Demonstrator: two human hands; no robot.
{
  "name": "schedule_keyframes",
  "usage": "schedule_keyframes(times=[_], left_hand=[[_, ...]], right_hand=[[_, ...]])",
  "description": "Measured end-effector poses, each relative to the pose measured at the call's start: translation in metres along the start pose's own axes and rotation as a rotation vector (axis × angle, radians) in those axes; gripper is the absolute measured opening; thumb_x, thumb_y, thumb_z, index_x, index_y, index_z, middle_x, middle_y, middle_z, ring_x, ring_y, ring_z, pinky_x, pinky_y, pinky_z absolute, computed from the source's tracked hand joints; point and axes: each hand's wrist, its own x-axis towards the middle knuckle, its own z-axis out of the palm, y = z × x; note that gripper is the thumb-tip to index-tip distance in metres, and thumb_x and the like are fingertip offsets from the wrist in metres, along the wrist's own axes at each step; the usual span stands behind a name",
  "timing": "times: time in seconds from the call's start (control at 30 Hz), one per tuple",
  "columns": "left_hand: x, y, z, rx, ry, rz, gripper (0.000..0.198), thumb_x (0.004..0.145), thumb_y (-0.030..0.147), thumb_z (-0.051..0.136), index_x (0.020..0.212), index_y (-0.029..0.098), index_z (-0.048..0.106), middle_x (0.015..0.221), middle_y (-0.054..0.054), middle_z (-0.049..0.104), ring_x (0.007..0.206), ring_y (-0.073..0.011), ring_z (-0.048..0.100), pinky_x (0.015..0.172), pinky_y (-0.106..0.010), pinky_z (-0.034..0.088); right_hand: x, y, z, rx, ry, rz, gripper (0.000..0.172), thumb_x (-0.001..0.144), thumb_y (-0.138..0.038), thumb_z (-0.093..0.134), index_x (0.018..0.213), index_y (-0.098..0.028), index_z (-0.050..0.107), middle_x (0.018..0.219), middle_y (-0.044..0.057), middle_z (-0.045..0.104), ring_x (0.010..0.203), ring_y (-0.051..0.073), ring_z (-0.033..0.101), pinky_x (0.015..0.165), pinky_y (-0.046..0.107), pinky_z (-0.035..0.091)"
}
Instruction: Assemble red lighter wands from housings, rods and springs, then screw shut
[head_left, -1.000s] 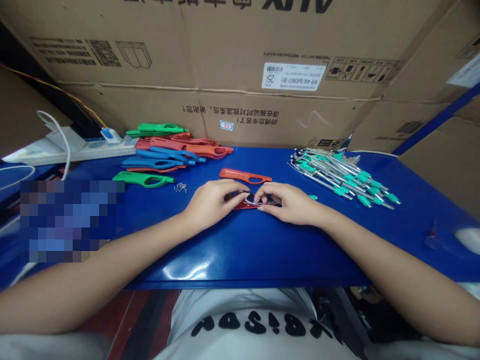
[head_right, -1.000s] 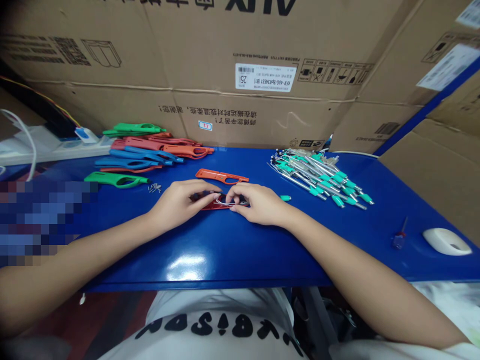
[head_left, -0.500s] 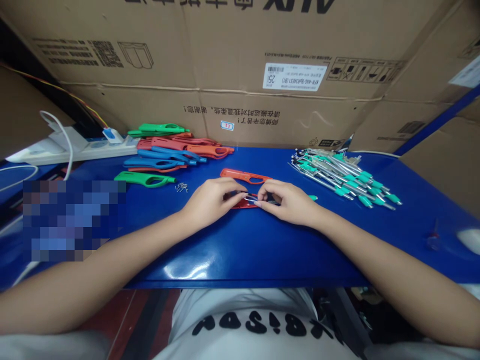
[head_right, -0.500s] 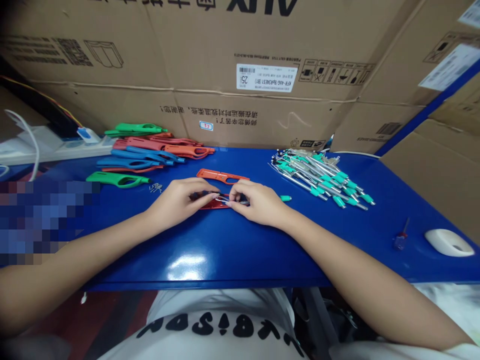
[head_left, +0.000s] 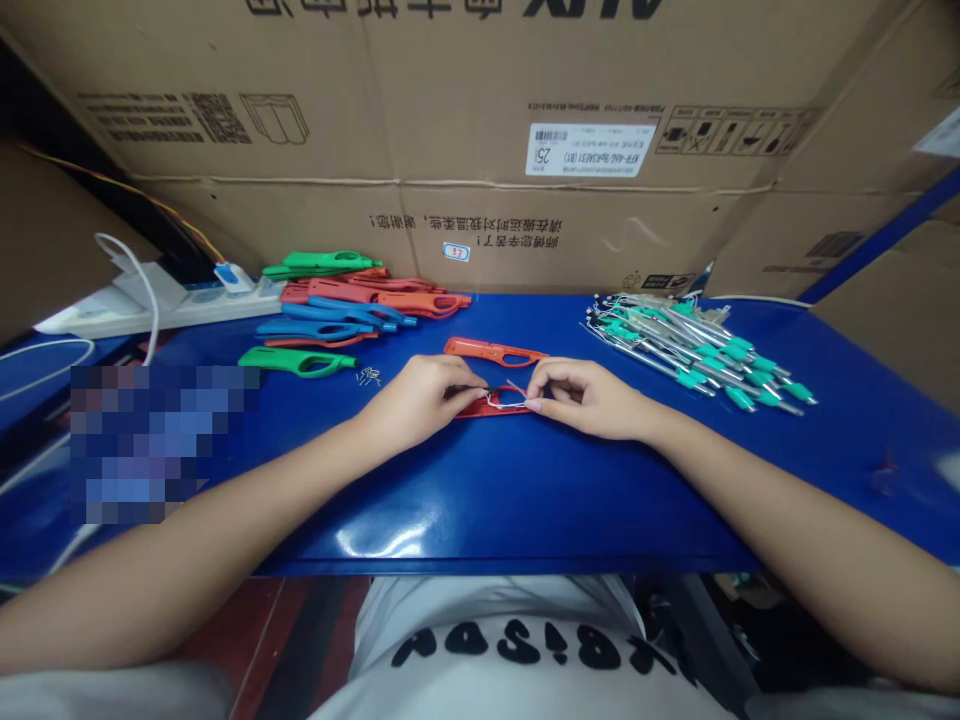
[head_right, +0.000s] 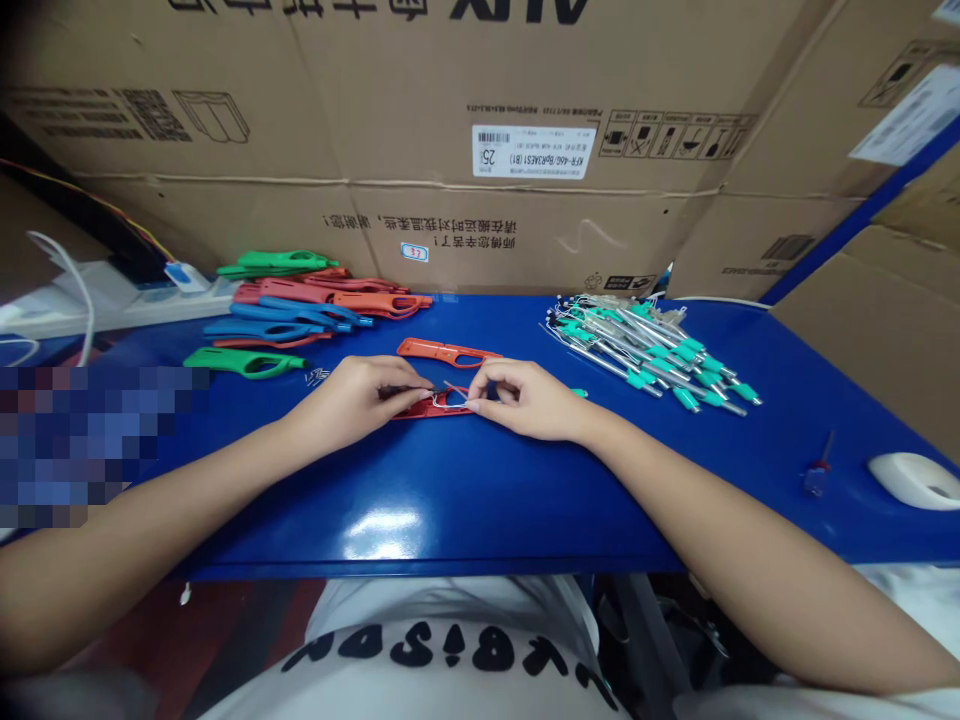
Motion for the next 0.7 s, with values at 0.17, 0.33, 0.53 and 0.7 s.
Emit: schedule_keyframes(times=[0.17, 0.33, 0.53, 0.7], left_hand=[[-0.0008, 0.0026, -0.0003, 0.039, -0.013, 0.025, 0.012, 0.092, 0.018, 0.066, 0.094, 0.016, 0.078, 0.090, -0.005, 0.077, 0.083, -0.0179, 0.070, 0.077, -0.027, 0.053], [-0.0016, 0.0051, -0.0001, 0.016, 0.021, 0.014, 0.015, 0.095, 0.020, 0.063, 0.095, 0.015, 0.077, 0.091, -0.006, 0.076, 0.084, -0.0178, 0.070, 0.079, -0.028, 0.053], [-0.0037, 0.0061, 0.0038, -0.019, 0.010, 0.028, 0.014, 0.093, 0.017, 0.065, 0.091, 0.016, 0.078, 0.091, -0.006, 0.074, 0.082, -0.0166, 0.070, 0.077, -0.027, 0.054], [-0.0038, 0.0055, 0.0083, 0.016, 0.034, -0.004, 0.014, 0.094, 0.019, 0.065, 0.095, 0.015, 0.078, 0.089, -0.006, 0.075, 0.083, -0.0178, 0.070, 0.077, -0.028, 0.054]], right_hand=[[0.0004, -0.0011, -0.0003, 0.011, -0.008, 0.017, 0.022, 0.092, -0.039, 0.065, 0.087, -0.017, 0.065, 0.064, -0.006, 0.046, 0.053, 0.008, 0.033, 0.053, 0.026, 0.028], [0.0004, 0.0006, -0.0002, 0.017, 0.000, 0.016, 0.021, 0.092, -0.038, 0.065, 0.086, -0.017, 0.065, 0.062, -0.007, 0.043, 0.052, 0.008, 0.033, 0.053, 0.025, 0.029], [0.0006, 0.0022, 0.0000, 0.017, -0.007, 0.030, 0.021, 0.091, -0.038, 0.066, 0.087, -0.017, 0.065, 0.061, -0.007, 0.042, 0.053, 0.008, 0.033, 0.052, 0.024, 0.028], [0.0006, 0.0013, -0.0001, 0.017, 0.000, 0.024, 0.020, 0.091, -0.037, 0.066, 0.086, -0.017, 0.065, 0.059, -0.008, 0.040, 0.052, 0.009, 0.032, 0.053, 0.025, 0.028]])
